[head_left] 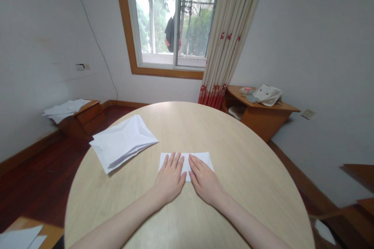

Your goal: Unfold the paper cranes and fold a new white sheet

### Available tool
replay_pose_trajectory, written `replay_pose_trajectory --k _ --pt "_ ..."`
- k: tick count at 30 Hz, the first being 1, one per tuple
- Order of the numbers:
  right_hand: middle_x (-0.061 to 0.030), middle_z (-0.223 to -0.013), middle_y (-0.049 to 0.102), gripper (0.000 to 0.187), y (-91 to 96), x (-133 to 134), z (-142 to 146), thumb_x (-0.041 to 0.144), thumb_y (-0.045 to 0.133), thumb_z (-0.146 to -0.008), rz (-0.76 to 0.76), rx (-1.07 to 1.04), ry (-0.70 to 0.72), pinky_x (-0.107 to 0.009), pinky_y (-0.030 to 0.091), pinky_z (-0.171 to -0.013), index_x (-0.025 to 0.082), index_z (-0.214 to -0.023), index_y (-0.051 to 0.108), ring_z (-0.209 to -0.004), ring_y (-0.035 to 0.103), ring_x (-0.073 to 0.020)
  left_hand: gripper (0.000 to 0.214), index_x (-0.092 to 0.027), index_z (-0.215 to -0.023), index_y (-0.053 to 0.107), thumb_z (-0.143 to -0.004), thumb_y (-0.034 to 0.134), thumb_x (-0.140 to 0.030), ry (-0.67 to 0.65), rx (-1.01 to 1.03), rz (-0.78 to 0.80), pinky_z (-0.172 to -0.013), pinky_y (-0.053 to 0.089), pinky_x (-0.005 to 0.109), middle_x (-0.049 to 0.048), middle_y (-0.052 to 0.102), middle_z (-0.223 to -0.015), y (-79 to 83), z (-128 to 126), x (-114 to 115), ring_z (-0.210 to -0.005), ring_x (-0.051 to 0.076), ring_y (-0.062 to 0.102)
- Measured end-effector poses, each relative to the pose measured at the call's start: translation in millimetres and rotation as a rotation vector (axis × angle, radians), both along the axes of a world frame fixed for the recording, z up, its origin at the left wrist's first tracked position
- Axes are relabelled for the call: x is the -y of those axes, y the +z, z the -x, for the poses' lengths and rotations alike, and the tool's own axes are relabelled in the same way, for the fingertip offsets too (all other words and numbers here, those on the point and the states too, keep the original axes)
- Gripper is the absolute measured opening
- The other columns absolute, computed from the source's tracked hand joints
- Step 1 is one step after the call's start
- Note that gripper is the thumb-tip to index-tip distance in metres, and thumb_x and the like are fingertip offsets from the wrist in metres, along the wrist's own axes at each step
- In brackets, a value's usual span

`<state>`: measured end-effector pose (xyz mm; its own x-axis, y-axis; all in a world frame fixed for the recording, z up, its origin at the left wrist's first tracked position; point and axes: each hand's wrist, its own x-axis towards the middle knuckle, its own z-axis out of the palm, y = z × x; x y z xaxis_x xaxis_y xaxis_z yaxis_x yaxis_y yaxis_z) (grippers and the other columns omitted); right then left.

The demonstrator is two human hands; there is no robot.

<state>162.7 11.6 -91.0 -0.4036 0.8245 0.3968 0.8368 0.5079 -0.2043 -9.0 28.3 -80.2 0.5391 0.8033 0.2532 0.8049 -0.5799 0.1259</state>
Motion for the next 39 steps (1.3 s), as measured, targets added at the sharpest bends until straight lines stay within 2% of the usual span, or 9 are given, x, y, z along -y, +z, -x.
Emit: replay_pose_trajectory --k 6,11,14,18,25,32,39 --pt "-0.019 -0.142 0.046 0.047 -0.3 -1 1 0.019 0.035 -0.093 0.074 0.076 -0.012 -0.044 0.039 -0.109 0.004 -0.136 0.047 -0.132 0.042 -0.0266 0.051 -0.009 -0.141 0.038 -0.096 0.035 -0.033 -0.01 -0.032 0.004 -0.113 0.024 0.051 0.0148 0.035 -0.149 -10.3 1 -3 -0.14 0.03 0.025" --pt "-0.0189 -0.146 0.038 0.05 4.2 -1 3 0.021 0.03 -0.094 0.157 0.128 -0.024 -0.043 0.033 -0.113 0.001 -0.139 0.041 -0.137 0.032 -0.0259 0.053 -0.01 -0.143 0.035 -0.098 0.03 -0.037 -0.005 -0.065 0.0 -0.114 0.023 0.051 0.0144 0.031 -0.151 -14.9 1 -4 -0.141 0.03 0.022" --pt "-0.0179 -0.15 0.031 0.052 6.9 -1 4 0.025 0.027 -0.096 0.212 0.164 -0.041 -0.044 0.027 -0.115 0.001 -0.142 0.036 -0.14 0.026 -0.0252 0.056 -0.008 -0.144 0.033 -0.099 0.029 -0.04 -0.008 -0.101 0.031 -0.114 0.021 0.051 0.0148 0.028 -0.152 -12.3 1 -4 -0.141 0.031 0.02" --pt "-0.014 -0.152 0.026 0.053 10.4 0 3 0.029 0.025 -0.098 0.261 0.209 -0.051 -0.045 0.021 -0.116 0.007 -0.145 0.031 -0.142 0.019 -0.0232 0.059 -0.009 -0.145 0.03 -0.099 0.025 -0.045 -0.043 -0.122 0.055 -0.115 0.021 0.05 0.0146 0.025 -0.152 -7.9 5 -6 -0.142 0.03 0.018" --pt "-0.0092 -0.155 0.018 0.055 17.4 2 2 0.038 0.024 -0.099 0.319 0.243 -0.093 -0.05 0.015 -0.116 0.013 -0.148 0.026 -0.143 0.009 -0.0262 0.062 -0.011 -0.147 0.028 -0.099 0.023 -0.05 -0.096 -0.129 0.115 -0.115 0.019 0.048 0.0129 0.022 -0.153 -3.6 12 -10 -0.143 0.028 0.014" --pt "-0.0104 -0.155 0.011 0.064 22.1 2 -2 0.049 0.023 -0.097 0.381 0.225 -0.124 -0.049 0.01 -0.117 0.012 -0.149 0.021 -0.143 0.003 -0.0266 0.069 -0.015 -0.148 0.023 -0.096 0.021 -0.059 -0.147 -0.126 0.183 -0.115 0.016 0.049 0.0128 0.019 -0.155 4.8 19 -15 -0.143 0.026 0.013" --pt "-0.0128 -0.156 0.012 0.078 16.9 -5 -19 0.066 0.021 -0.092 0.401 0.196 -0.079 -0.05 0.007 -0.117 0.013 -0.149 0.018 -0.144 0.003 -0.0249 0.072 -0.022 -0.149 0.021 -0.092 0.029 -0.065 -0.184 -0.133 0.286 -0.113 0.014 0.054 0.0124 0.013 -0.156 14.8 30 -23 -0.143 0.03 0.009"
